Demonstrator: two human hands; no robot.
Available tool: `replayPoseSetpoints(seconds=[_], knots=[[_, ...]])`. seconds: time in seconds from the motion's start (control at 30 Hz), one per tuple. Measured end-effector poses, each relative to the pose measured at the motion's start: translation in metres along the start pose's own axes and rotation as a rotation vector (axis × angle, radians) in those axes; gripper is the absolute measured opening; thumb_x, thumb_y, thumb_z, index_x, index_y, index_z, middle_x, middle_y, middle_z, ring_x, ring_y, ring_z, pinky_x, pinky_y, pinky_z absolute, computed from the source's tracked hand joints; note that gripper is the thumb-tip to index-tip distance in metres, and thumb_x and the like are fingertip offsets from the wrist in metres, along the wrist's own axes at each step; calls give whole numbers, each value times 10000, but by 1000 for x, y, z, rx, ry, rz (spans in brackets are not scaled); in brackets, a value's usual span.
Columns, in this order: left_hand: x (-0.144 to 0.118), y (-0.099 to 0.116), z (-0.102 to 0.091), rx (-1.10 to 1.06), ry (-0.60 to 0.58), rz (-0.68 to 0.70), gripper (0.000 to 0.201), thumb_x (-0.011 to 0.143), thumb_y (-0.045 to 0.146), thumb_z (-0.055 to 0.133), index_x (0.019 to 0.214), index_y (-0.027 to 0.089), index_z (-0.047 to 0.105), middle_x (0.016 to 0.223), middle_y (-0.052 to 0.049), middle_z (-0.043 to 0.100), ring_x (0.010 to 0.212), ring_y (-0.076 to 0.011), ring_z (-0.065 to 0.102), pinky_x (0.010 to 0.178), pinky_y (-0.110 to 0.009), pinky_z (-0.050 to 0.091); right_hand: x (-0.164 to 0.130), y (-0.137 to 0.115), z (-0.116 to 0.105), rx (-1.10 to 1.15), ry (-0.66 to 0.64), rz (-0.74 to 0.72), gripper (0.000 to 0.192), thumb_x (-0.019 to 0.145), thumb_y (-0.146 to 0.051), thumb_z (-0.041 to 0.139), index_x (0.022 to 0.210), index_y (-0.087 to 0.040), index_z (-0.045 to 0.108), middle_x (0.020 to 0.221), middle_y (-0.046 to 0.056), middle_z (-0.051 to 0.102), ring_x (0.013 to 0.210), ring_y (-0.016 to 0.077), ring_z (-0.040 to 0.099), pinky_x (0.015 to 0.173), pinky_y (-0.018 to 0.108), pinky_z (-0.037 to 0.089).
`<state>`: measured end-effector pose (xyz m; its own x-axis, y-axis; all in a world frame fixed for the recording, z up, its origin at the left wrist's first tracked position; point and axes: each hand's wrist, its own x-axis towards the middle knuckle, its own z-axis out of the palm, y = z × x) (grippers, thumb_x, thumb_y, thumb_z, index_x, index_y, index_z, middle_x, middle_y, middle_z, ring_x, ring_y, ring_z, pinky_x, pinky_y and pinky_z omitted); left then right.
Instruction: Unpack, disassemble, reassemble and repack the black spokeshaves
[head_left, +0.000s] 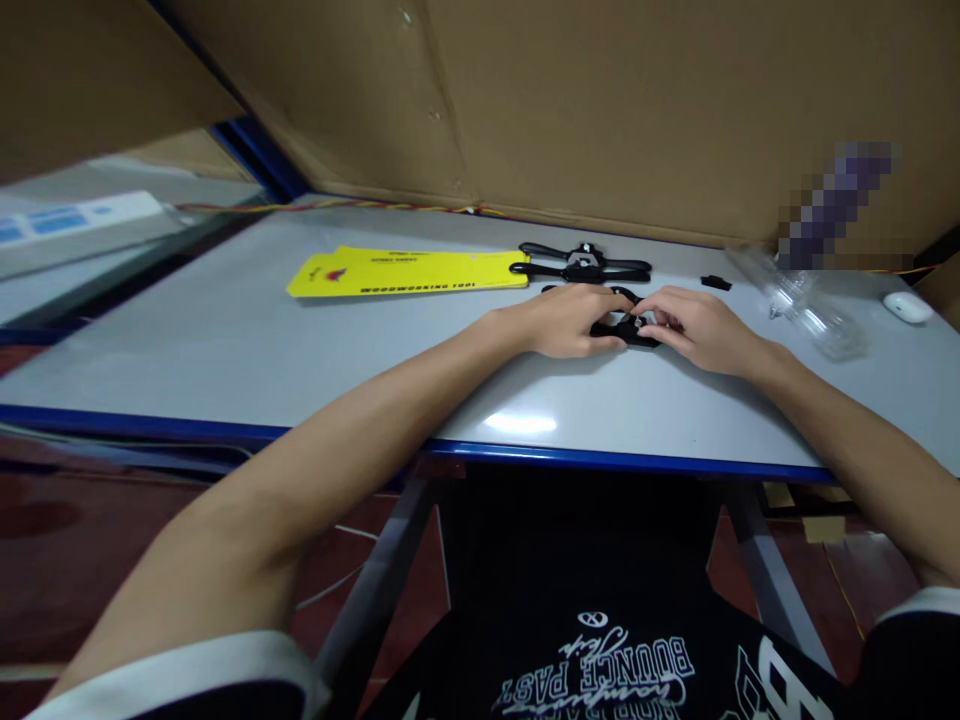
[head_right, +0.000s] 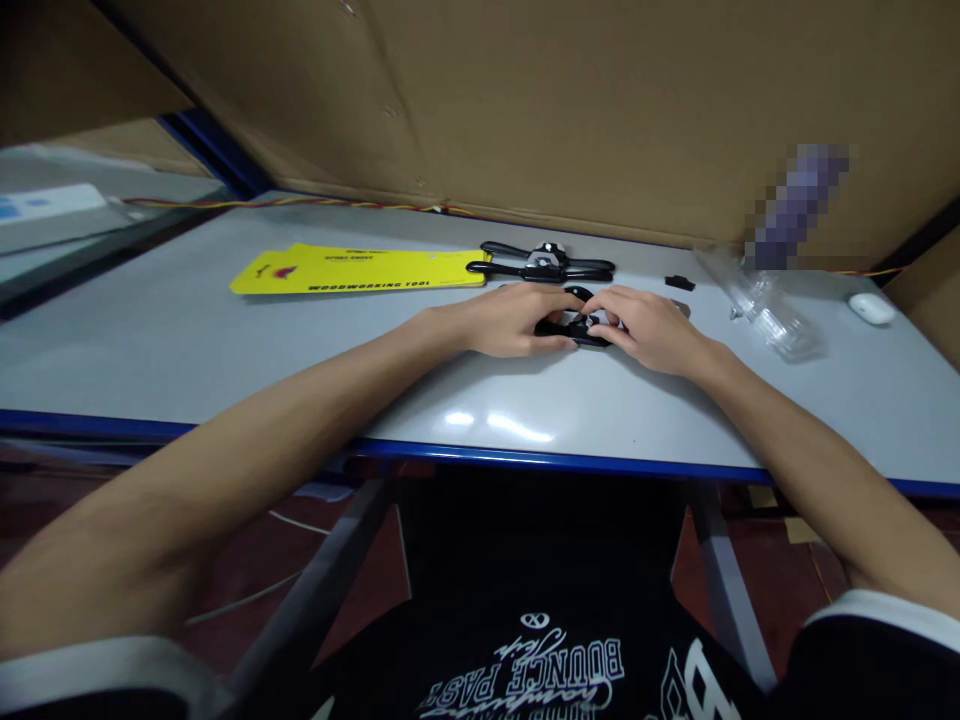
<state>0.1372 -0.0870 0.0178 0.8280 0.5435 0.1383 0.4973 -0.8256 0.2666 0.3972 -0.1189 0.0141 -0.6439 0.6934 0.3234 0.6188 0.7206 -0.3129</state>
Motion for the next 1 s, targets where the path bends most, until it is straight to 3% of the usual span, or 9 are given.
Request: replayPoseSetpoints(seconds=[0.27, 0.53, 0.8, 1.0], knots=[[1, -6, 3, 3, 20, 43, 598, 987, 536, 571, 1416, 137, 689, 1280, -179, 767, 1162, -346, 718, 970, -441, 566, 3, -7, -3, -64, -50, 61, 232, 1056, -450, 565, 1124, -244, 644, 992, 75, 701, 868, 271, 627, 782, 390, 426], [2, -9, 4, 2, 37, 70, 591, 995, 535, 602, 1409, 129, 720, 1200, -179, 765, 1104, -349, 725, 956, -456, 565, 6, -11, -5, -84, -150, 184, 237, 1069, -462, 535, 1179, -253, 552, 900, 62, 701, 805, 277, 620, 723, 379, 373], [2, -14, 6, -43, 41, 89, 581, 1027, 490, 603, 1463, 115, 686, 1271, -194, 741, 1142, -354, 722, 1015, -472, 564, 9, -15, -1, -128, -134, 216, 275, 1057, -452, 504, 1183, -216, 565, 918, 96, 715, 815, 287, 620, 751, 382, 383], [1, -15, 7, -17, 39, 96, 607, 1034, 509, 586, 1480, 106, 671, 1255, -205, 745, 1154, -365, 722, 1009, -471, 570, 7, -15, 4, -115, -88, 207, 267, 1052, -460, 513, 1152, -220, 575, 849, 61, 680, 775, 264, 590, 737, 370, 357]])
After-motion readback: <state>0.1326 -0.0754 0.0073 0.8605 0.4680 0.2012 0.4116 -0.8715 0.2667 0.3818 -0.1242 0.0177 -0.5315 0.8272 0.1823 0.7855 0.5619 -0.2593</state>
